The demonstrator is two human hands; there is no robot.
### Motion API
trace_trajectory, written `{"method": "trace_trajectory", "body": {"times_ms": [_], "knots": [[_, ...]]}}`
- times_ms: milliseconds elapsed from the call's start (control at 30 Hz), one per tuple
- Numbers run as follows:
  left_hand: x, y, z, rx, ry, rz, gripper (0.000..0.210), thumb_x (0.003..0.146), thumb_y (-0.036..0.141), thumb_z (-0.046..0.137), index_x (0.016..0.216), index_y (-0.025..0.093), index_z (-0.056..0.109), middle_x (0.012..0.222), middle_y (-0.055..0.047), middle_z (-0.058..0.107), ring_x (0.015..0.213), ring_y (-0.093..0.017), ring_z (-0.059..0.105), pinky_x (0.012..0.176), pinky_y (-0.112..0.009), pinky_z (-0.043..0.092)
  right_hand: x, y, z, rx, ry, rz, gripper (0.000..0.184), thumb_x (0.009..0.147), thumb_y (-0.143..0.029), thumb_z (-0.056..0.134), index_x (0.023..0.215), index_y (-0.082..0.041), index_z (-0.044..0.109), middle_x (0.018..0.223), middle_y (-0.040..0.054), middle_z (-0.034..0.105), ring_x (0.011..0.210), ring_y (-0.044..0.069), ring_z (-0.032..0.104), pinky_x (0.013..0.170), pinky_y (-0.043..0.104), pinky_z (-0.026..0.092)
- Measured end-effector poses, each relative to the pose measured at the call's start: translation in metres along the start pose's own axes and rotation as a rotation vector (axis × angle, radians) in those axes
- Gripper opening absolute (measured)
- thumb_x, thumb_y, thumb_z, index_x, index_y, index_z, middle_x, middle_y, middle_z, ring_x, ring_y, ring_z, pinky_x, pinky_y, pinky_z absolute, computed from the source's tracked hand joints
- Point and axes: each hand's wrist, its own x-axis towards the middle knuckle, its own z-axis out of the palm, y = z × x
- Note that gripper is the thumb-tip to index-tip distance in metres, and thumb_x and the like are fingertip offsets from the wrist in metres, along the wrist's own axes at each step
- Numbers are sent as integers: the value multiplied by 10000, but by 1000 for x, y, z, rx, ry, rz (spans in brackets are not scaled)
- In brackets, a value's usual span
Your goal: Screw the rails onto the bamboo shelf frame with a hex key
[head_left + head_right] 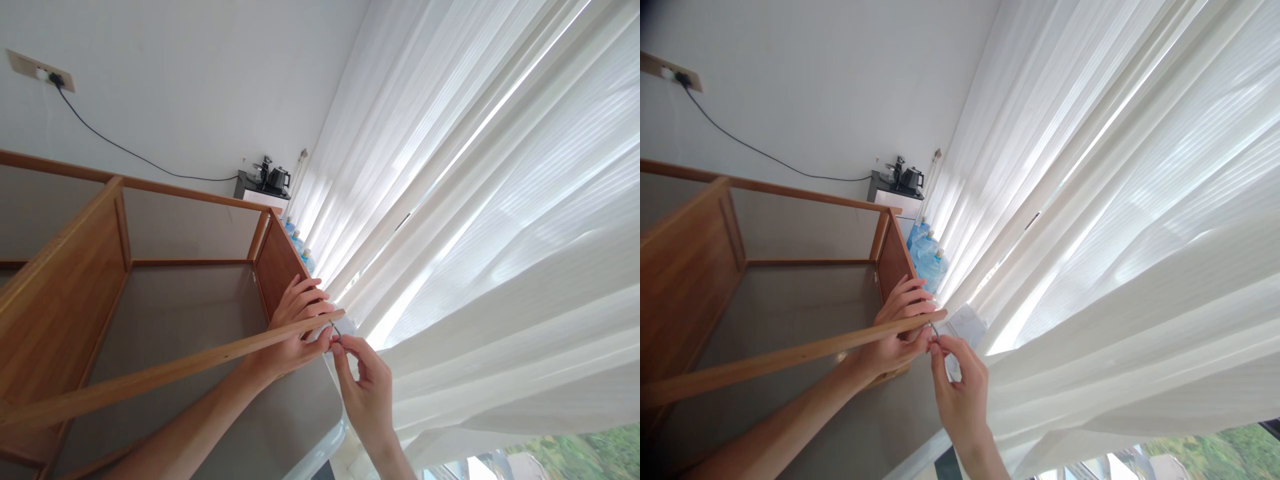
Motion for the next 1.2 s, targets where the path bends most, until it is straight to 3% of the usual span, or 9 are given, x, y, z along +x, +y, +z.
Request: {"method": "trace_trajectory", "body": {"times_ms": [133, 267, 500, 667, 767, 867, 967, 1067, 1200], "knots": [[1, 1, 0, 8, 4, 1, 393, 801, 128, 653, 1170, 249, 593, 1109, -50, 683, 1302, -294, 564, 1195, -614, 361, 3, -3, -4, -68, 55, -156, 116, 962, -161, 614, 1012, -209, 706, 899, 45, 745, 789, 163, 716, 708, 255, 588], [2, 1, 0, 14, 12, 9, 416, 806, 128, 652, 1194, 264, 583, 1119, -52, 684, 1315, -299, 557, 1192, -611, 366, 8, -1, -9, -173, 78, -327, 267, 945, -71, 603, 1122, -237, 713, 970, 50, 749, 846, 169, 717, 743, 274, 596], [-1, -1, 1, 19, 4, -5, 404, 808, 132, 644, 1184, 268, 589, 1117, -45, 689, 1315, -289, 560, 1193, -610, 366, 15, 8, -19, -278, -9, -439, 408, 934, -6, 591, 1244, -258, 675, 1042, 63, 738, 896, 182, 700, 761, 320, 585], [-1, 0, 1, 14, 5, -7, 401, 811, 128, 649, 1183, 264, 585, 1126, -50, 684, 1320, -295, 553, 1193, -620, 361, 26, 12, -35, -390, -91, -625, 598, 908, 58, 566, 1428, -235, 555, 1171, 100, 730, 1088, 229, 691, 852, 388, 563], [0, 1, 1, 11, 11, -5, 416, 805, 117, 653, 1188, 260, 576, 1124, -50, 682, 1315, -294, 555, 1194, -624, 358, 30, 11, -38, -396, -123, -655, 598, 913, 48, 556, 1438, -238, 547, 1180, 102, 734, 1102, 238, 695, 856, 395, 564], [0, 2, 1, 11, 12, -9, 421, 804, 119, 648, 1192, 264, 571, 1124, -48, 679, 1320, -296, 550, 1195, -629, 355, 27, 3, -31, -255, -86, -506, 392, 946, -32, 578, 1252, -260, 669, 1025, 60, 760, 895, 190, 724, 747, 325, 587], [-1, 1, 0, 1, 8, -7, 418, 804, 121, 638, 1192, 264, 573, 1132, -51, 677, 1329, -299, 543, 1193, -631, 358, 20, -8, -20, -85, -104, -173, 135, 976, -177, 610, 1003, -234, 729, 879, 36, 751, 751, 162, 710, 671, 271, 595], [-1, 0, -1, -3, 0, -6, 414, 801, 114, 632, 1185, 262, 581, 1133, -55, 678, 1326, -299, 545, 1193, -629, 359, 17, -15, -12, 125, -162, 98, 141, 972, -311, 640, 958, -212, 738, 846, 43, 757, 760, 178, 733, 696, 273, 619], [0, 0, -1, -5, 5, 2, 428, 794, 102, 637, 1188, 261, 584, 1125, -54, 679, 1320, -298, 550, 1191, -626, 367, 16, -16, -10, 335, -177, 235, 204, 939, -384, 683, 947, -186, 732, 825, 58, 766, 727, 189, 742, 667, 276, 633]]}}
